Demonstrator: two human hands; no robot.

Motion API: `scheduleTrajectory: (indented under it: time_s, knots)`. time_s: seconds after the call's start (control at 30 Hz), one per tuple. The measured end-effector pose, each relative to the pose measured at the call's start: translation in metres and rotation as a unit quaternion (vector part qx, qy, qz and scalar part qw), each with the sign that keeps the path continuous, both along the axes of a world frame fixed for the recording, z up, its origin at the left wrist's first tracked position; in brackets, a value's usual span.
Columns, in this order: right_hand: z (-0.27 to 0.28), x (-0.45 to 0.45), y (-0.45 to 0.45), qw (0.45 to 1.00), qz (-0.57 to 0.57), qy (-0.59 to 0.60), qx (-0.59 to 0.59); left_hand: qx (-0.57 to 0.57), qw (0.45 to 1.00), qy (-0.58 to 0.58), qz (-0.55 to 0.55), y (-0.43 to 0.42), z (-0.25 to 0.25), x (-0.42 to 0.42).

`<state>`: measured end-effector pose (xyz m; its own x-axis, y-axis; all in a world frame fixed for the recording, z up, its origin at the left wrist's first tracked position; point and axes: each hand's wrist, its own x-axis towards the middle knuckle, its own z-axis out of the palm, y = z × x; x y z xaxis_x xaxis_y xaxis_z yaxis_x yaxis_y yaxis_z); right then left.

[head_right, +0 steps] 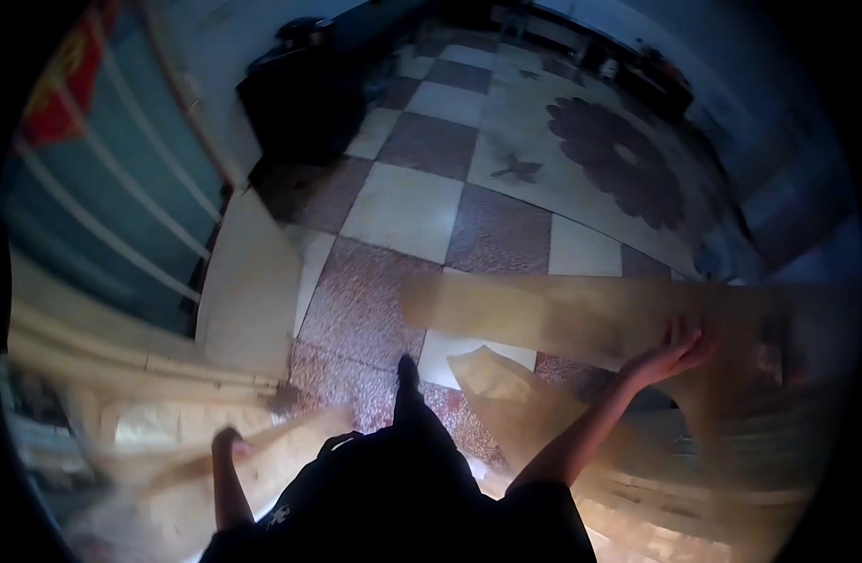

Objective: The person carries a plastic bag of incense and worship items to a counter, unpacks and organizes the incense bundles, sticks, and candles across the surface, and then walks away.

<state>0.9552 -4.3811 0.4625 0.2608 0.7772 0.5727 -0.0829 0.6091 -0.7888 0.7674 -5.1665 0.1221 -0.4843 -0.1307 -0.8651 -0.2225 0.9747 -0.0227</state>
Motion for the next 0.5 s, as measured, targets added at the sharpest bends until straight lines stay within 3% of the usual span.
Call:
scheduleTrajectory:
  time_s: [0.03, 0.1, 0.13, 0.17, 0.2, 0.23, 0.3, 0.37, 0.5]
  knots:
    - [0.007, -0.008, 0.007, 0.998, -0.05, 0.008, 0.022, 0.015, 0.998, -0.047, 0.032, -0.004, -0.016, 0.01]
    - [-0.02, -0.013, 0.072, 0.983, -0.15, -0.078, 0.078, -0.012, 0.992, -0.126, -0.025, -0.011, -0.05, 0.007]
    - [-0.033, -0.023, 0.101, 0.969, -0.19, -0.117, 0.105, -0.056, 0.982, -0.181, -0.01, 0.014, -0.044, 0.001]
    - [-0.039, -0.048, 0.115, 0.976, -0.152, -0.139, 0.076, -0.101, 0.965, -0.24, 0.008, 0.043, -0.027, 0.011]
    - [-0.039, -0.066, 0.116, 0.979, -0.114, -0.164, 0.046, -0.127, 0.983, -0.133, -0.003, 0.097, 0.043, 0.009]
    - [-0.042, -0.086, 0.121, 0.979, -0.072, -0.192, 0.014, -0.13, 0.985, -0.114, 0.003, 0.098, 0.037, 0.006]
    - [-0.067, -0.138, 0.148, 0.983, 0.083, -0.022, -0.163, -0.136, 0.99, -0.023, -0.012, 0.11, 0.017, 0.003]
    - [-0.087, -0.18, 0.156, 0.965, 0.157, -0.002, -0.21, -0.149, 0.979, 0.123, -0.058, 0.124, 0.002, -0.006]
    - [-0.092, -0.228, 0.116, 0.935, 0.238, -0.064, -0.254, -0.076, 0.954, 0.248, -0.148, 0.135, 0.005, -0.032]
